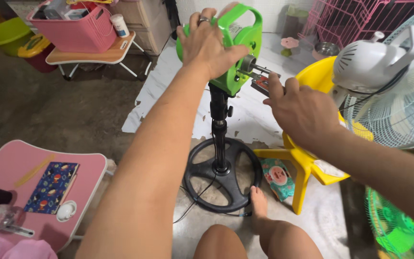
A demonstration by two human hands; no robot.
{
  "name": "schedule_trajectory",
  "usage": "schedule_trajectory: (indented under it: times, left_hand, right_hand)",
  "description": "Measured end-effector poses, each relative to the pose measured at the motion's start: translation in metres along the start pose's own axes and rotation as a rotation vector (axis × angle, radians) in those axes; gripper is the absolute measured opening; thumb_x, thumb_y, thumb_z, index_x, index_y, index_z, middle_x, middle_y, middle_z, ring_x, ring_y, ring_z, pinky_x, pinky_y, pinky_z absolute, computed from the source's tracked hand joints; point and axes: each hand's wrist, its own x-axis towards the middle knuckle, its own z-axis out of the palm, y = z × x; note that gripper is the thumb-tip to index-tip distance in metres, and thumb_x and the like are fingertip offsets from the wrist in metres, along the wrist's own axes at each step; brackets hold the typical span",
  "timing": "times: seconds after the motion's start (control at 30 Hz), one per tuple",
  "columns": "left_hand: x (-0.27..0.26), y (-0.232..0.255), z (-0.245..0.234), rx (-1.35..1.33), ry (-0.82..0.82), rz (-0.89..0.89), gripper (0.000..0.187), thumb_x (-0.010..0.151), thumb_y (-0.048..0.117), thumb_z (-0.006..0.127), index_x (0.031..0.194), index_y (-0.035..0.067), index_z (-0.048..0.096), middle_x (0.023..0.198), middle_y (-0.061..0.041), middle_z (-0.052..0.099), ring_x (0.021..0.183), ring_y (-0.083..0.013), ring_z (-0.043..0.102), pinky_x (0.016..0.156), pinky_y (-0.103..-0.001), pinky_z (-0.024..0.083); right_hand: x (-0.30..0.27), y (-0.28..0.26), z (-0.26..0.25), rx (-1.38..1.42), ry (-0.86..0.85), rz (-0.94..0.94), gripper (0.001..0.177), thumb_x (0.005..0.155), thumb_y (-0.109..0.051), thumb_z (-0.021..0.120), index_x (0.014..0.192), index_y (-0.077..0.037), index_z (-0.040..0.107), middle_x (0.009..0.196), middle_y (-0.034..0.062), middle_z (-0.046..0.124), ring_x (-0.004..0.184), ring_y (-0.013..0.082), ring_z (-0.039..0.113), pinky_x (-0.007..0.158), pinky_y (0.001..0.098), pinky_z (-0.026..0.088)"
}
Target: The person reassembles a green electric fan by attaching the motor housing to the stand, tightening the central nut with a multi-tool, and then fitting the front wire cage. The person handles the fan motor, stand, multi-tool, and front cage.
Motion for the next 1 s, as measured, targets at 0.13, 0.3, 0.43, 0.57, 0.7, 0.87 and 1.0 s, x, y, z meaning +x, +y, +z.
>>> schedule_trajectory:
  times: [0.13, 0.3, 0.43, 0.57, 0.7, 0.87, 1.0]
  left_hand:
    - [-0.005, -0.005, 0.002, -0.140, 0.081, 0.085, 0.062, 0.057, 0.054, 0.076, 0.116, 0.034, 0.079, 0.137, -0.003, 0.057, 0.135, -0.0306, 0.035, 0.111, -0.074, 0.008]
    - [-0.007, 0.000, 0.006, -0.146, 0.123, 0.071, 0.054, 0.061, 0.050, 0.073, 0.114, 0.037, 0.079, 0.131, 0.003, 0.064, 0.135, -0.0283, 0.039, 0.115, -0.073, 0.008]
    - [-0.009, 0.000, 0.003, -0.164, 0.144, 0.090, 0.053, 0.061, 0.048, 0.073, 0.112, 0.034, 0.080, 0.128, 0.003, 0.066, 0.135, -0.0293, 0.040, 0.116, -0.073, 0.008]
    - [-0.006, 0.000, 0.004, -0.192, 0.167, 0.108, 0.051, 0.062, 0.047, 0.073, 0.110, 0.033, 0.081, 0.126, 0.003, 0.066, 0.134, -0.0292, 0.041, 0.116, -0.074, 0.006]
    - [-0.008, -0.003, 0.009, -0.196, 0.162, 0.106, 0.050, 0.062, 0.047, 0.071, 0.109, 0.032, 0.081, 0.125, 0.004, 0.067, 0.135, -0.0289, 0.041, 0.117, -0.073, 0.007]
    - [-0.006, -0.002, 0.009, -0.186, 0.204, 0.146, 0.049, 0.063, 0.047, 0.071, 0.109, 0.032, 0.081, 0.124, 0.003, 0.067, 0.134, -0.0305, 0.041, 0.115, -0.074, 0.007]
    - [-0.005, -0.001, 0.011, -0.199, 0.201, 0.172, 0.048, 0.064, 0.046, 0.071, 0.109, 0.031, 0.081, 0.124, 0.003, 0.068, 0.133, -0.0304, 0.042, 0.116, -0.075, 0.005]
  right_hand:
    - [0.006, 0.013, 0.009, -0.035, 0.126, -0.111, 0.050, 0.102, -0.041, 0.055, 0.136, -0.003, 0.058, 0.081, 0.0102, 0.066, 0.061, 0.0236, 0.070, 0.044, 0.0356, 0.052]
    - [0.006, 0.012, 0.016, 0.092, 0.078, -0.035, 0.041, 0.103, -0.043, 0.055, 0.120, -0.006, 0.060, 0.072, 0.0098, 0.065, 0.050, 0.0267, 0.066, 0.040, 0.0389, 0.050]
    - [0.009, 0.006, 0.013, 0.355, 0.088, 0.043, 0.036, 0.102, -0.040, 0.059, 0.117, -0.007, 0.059, 0.066, 0.0109, 0.064, 0.051, 0.0332, 0.064, 0.043, 0.0460, 0.048]
    - [0.014, 0.008, 0.007, 0.599, 0.026, 0.164, 0.037, 0.098, -0.039, 0.063, 0.118, -0.007, 0.058, 0.058, 0.0138, 0.063, 0.052, 0.0384, 0.063, 0.049, 0.0521, 0.048]
    - [0.014, 0.008, 0.005, 0.713, 0.004, 0.229, 0.036, 0.098, -0.038, 0.066, 0.117, -0.007, 0.059, 0.056, 0.0157, 0.061, 0.055, 0.0400, 0.064, 0.054, 0.0528, 0.049]
    - [0.018, 0.005, 0.000, 0.786, -0.071, 0.343, 0.039, 0.096, -0.040, 0.068, 0.116, -0.007, 0.059, 0.058, 0.0183, 0.062, 0.058, 0.0407, 0.065, 0.056, 0.0520, 0.050]
    - [0.018, 0.006, 0.002, 0.874, -0.117, 0.437, 0.042, 0.094, -0.042, 0.069, 0.115, -0.006, 0.061, 0.075, 0.0224, 0.069, 0.073, 0.0411, 0.070, 0.065, 0.0510, 0.053]
